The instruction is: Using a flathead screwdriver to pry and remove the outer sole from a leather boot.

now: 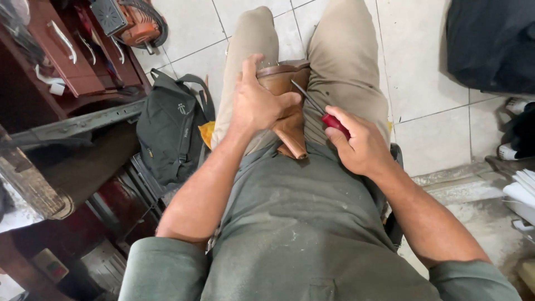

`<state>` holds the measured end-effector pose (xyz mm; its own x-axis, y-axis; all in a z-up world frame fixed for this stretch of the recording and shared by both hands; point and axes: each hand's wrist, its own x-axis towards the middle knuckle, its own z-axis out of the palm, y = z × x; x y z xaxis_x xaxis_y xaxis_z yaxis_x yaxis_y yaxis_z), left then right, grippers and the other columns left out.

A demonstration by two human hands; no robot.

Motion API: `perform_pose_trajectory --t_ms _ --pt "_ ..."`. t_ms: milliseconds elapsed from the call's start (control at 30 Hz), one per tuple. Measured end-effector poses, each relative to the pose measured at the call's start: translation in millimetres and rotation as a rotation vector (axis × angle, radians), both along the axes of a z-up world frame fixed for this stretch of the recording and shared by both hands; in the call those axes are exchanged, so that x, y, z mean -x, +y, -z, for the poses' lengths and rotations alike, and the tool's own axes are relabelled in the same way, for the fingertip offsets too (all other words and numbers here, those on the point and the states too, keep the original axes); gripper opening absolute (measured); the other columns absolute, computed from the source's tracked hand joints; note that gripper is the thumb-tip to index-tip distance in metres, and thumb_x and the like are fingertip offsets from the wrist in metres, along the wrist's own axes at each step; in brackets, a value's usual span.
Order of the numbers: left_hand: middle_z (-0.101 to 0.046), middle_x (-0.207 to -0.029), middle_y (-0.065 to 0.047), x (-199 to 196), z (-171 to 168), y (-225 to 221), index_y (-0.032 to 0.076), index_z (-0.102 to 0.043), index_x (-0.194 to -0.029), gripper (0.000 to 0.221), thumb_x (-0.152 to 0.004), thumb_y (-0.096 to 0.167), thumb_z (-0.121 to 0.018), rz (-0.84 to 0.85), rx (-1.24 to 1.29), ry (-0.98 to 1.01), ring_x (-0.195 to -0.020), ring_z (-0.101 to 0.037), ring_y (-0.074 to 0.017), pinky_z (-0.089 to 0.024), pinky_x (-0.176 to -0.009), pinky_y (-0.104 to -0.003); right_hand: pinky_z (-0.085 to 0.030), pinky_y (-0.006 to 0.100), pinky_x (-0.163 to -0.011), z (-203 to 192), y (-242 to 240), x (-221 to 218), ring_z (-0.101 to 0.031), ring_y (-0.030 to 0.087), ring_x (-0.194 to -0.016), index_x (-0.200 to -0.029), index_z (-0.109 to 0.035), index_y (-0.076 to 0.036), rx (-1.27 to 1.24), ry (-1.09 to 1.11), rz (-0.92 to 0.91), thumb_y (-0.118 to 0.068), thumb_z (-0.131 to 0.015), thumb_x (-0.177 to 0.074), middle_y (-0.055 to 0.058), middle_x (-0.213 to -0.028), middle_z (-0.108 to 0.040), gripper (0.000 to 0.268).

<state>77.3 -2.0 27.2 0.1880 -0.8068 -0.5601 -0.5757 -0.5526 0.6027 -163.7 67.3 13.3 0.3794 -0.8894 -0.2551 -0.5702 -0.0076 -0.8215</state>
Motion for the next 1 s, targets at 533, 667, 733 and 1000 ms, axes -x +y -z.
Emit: perform_pose_trajectory --t_ms 533,667,733,1000 --pt "-0.072 -0.125 -0.015 -92.9 20.6 29.4 0.01 -0.045 -0.117 0.058 -0.069 -0.005 -0.075 0.009 0.269 0.533 -0.109 -0.071 -0.0197 -0.058 -0.094 -0.03 -0.053 0.042 -0.081 11.3 -13.6 -27.5 -0.065 0.03 -0.098 -0.143 -0.059 -0.002 0.237 0.031 -0.203 -0.021 -0.056 -0.107 0.009 -0.109 -0.07 0.041" --pt "-0.068 -0.114 -0.008 -80.2 16.5 32.2 0.018 -0.055 -0.126 0.079 -0.06 0.03 -0.098 -0.131 0.17 0.168 -0.103 -0.068 -0.0212 -0.056 -0.09 -0.034 -0.055 0.048 -0.071 4.6 -25.4 -26.8 -0.068 0.036 -0.09 -0.143 -0.063 -0.01 0.22 0.057 -0.226 -0.025 -0.057 -0.106 0.014 -0.104 -0.072 0.04" --pt "-0.063 -0.119 -0.002 -76.7 1.3 25.8 0.017 -0.051 -0.129 0.089 -0.057 0.043 -0.098 -0.117 0.149 0.108 -0.106 -0.063 -0.0159 -0.054 -0.093 -0.03 -0.053 0.046 -0.067 0.0 -34.6 -27.7 -0.066 0.033 -0.09 -0.144 -0.059 -0.005 0.233 0.11 -0.309 -0.023 -0.054 -0.107 0.01 -0.108 -0.071 0.041" --pt "-0.051 -0.144 -0.013 -79.3 0.6 23.9 0.008 -0.029 -0.15 0.1 -0.073 0.035 -0.086 0.021 0.138 0.188 -0.099 -0.062 -0.0209 -0.05 -0.095 -0.035 -0.047 0.044 -0.035 -15.3 -67.3 -24.6 -0.054 0.028 -0.054 -0.146 -0.061 -0.017 0.324 0.34 -0.497 -0.023 -0.063 -0.102 0.008 -0.073 -0.061 0.044"
